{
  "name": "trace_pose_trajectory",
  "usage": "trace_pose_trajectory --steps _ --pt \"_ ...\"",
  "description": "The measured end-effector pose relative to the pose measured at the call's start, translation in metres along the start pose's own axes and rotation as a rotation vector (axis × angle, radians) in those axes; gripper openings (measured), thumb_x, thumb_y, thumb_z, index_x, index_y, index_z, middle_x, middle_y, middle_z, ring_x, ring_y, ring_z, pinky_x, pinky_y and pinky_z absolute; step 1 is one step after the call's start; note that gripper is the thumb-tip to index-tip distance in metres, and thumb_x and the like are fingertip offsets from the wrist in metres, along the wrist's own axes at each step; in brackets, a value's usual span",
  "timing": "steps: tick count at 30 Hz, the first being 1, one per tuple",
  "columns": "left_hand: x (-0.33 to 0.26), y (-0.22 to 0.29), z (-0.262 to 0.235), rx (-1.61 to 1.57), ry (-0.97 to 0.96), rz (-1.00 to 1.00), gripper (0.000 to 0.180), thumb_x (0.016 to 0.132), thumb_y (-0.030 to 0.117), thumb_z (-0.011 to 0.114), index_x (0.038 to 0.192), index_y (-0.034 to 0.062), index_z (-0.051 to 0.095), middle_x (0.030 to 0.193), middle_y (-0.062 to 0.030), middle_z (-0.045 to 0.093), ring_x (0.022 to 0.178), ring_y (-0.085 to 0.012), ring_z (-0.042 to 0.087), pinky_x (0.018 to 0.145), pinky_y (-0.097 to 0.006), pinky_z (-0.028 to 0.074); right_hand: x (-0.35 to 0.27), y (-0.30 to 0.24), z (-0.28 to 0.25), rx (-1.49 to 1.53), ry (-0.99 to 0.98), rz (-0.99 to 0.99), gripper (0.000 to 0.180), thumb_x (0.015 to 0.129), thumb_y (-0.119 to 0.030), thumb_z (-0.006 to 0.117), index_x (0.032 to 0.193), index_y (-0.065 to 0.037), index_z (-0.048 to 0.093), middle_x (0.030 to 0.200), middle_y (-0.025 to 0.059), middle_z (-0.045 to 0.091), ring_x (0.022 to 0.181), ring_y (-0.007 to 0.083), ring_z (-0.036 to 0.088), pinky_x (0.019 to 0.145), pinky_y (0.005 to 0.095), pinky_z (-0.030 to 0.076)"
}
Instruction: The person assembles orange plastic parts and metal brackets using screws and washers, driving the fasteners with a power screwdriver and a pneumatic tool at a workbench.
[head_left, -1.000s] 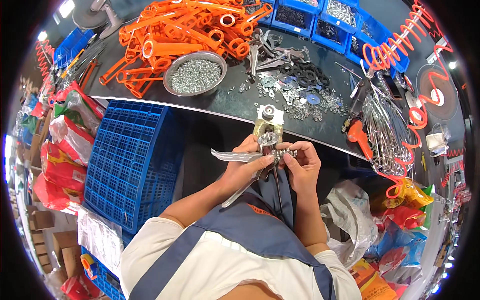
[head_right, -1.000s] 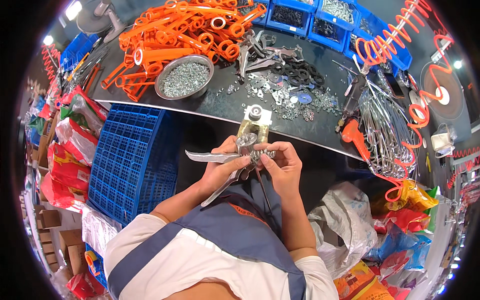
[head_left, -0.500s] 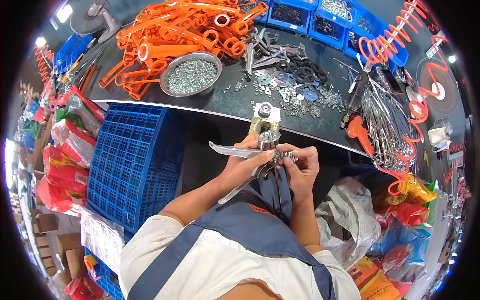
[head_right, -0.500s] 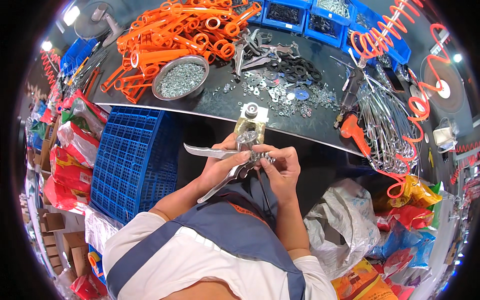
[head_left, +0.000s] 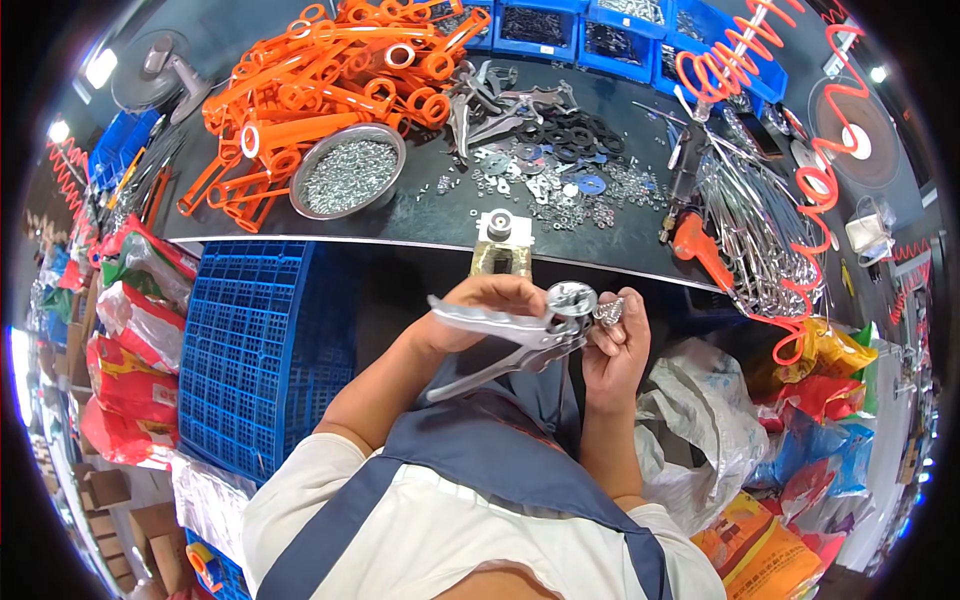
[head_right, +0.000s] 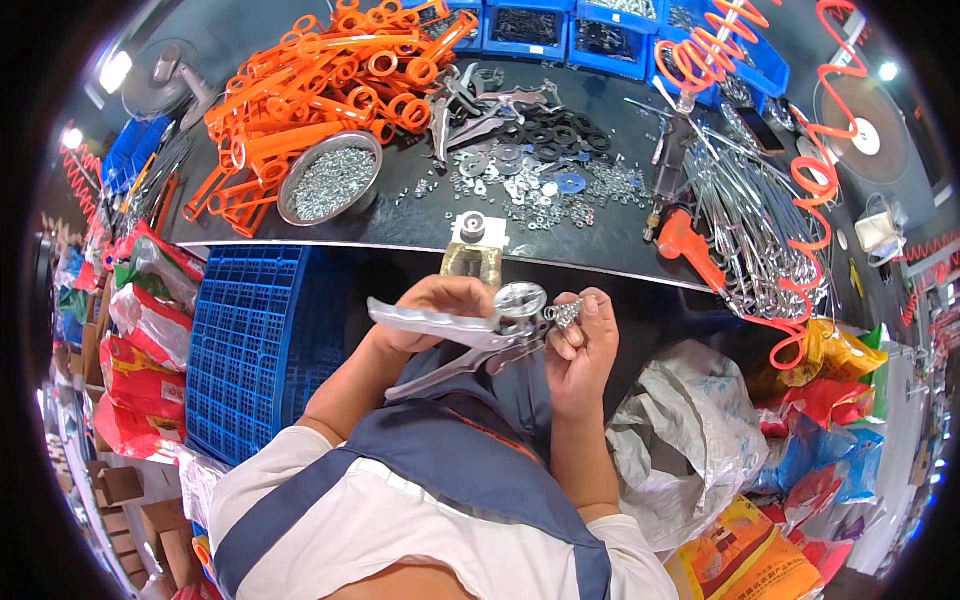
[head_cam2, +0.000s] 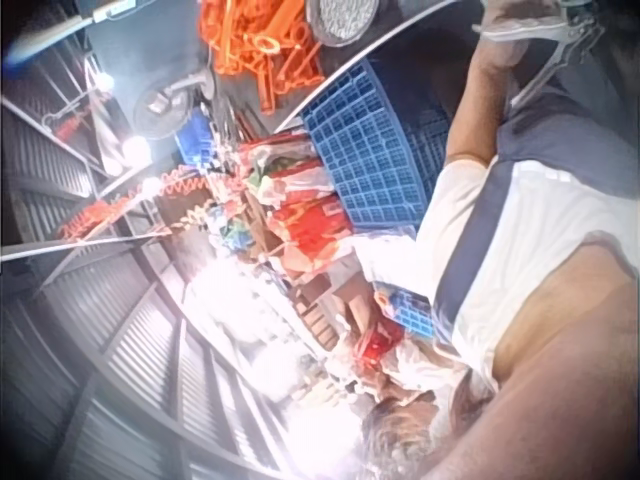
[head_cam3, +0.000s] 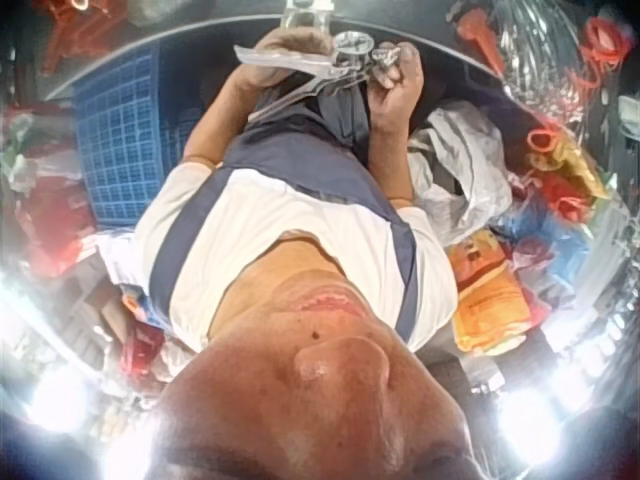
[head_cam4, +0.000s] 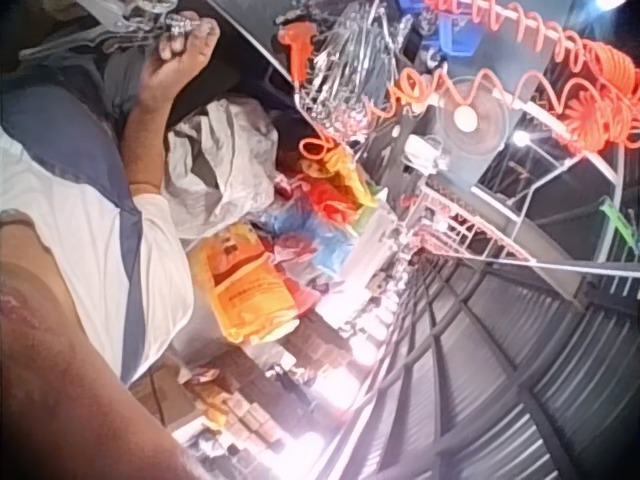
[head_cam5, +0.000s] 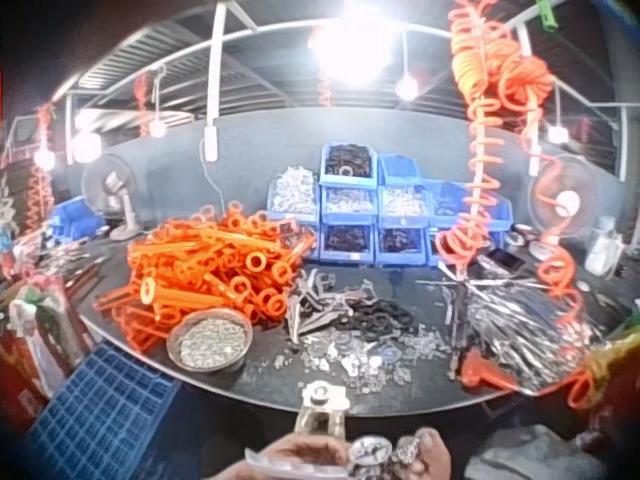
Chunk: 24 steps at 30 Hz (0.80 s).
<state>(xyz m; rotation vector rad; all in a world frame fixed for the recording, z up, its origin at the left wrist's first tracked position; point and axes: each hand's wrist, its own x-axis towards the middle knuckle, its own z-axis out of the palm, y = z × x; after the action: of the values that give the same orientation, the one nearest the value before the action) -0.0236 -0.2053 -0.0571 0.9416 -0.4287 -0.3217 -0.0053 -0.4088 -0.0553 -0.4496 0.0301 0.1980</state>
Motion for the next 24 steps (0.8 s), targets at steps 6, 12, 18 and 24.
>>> trace_pose_trajectory --steps 6,12,18,24 --pt "0.028 0.0 0.019 -0.032 0.127 -0.175 0.03 0.087 0.011 0.058 0.113 0.0008 0.046 0.084 -0.0108 0.056 0.064 -0.0138 0.058 0.066 -0.031 0.055 0.013 0.004 0.003 -0.27 0.053 -0.133 0.008 0.092 -0.009 0.054 0.09 -0.005 0.047 0.079 0.0097 0.06 0.054 0.0045 0.046 0.041 0.017 0.039" --pt "0.041 -0.014 0.016 0.342 0.287 0.006 0.039 0.076 -0.001 0.07 0.111 0.0018 0.051 0.095 -0.008 0.054 0.071 -0.0108 0.057 0.051 -0.022 0.052 0.016 0.003 0.002 -0.425 -0.065 0.002 0.016 0.089 -0.011 0.062 0.082 -0.004 0.048 0.073 0.007 0.059 0.051 0.0079 0.05 0.039 0.0209 0.041" --pt "0.035 -0.018 0.017 0.456 0.243 0.205 0.014 0.079 -0.003 0.067 0.092 -0.0001 0.063 0.094 -0.0075 0.058 0.071 -0.0103 0.059 0.051 -0.02 0.047 0.016 -0.006 0.004 -0.664 -0.005 0.023 0.032 0.094 -0.03 0.054 0.075 -0.004 0.051 0.06 0.0057 0.055 0.045 0.0054 0.047 0.036 0.0193 0.035" --pt "0.033 -0.014 0.02 0.503 0.29 0.29 0.015 0.08 -0.004 0.066 0.094 0.0011 0.064 0.097 -0.0092 0.062 0.071 -0.0094 0.06 0.051 -0.019 0.045 0.017 -0.012 -0.001 -1.148 -0.054 0.046 0.054 0.096 -0.041 0.048 0.056 -0.006 0.049 0.046 0.0009 0.044 0.038 0.0053 0.035 0.038 0.0217 0.027"
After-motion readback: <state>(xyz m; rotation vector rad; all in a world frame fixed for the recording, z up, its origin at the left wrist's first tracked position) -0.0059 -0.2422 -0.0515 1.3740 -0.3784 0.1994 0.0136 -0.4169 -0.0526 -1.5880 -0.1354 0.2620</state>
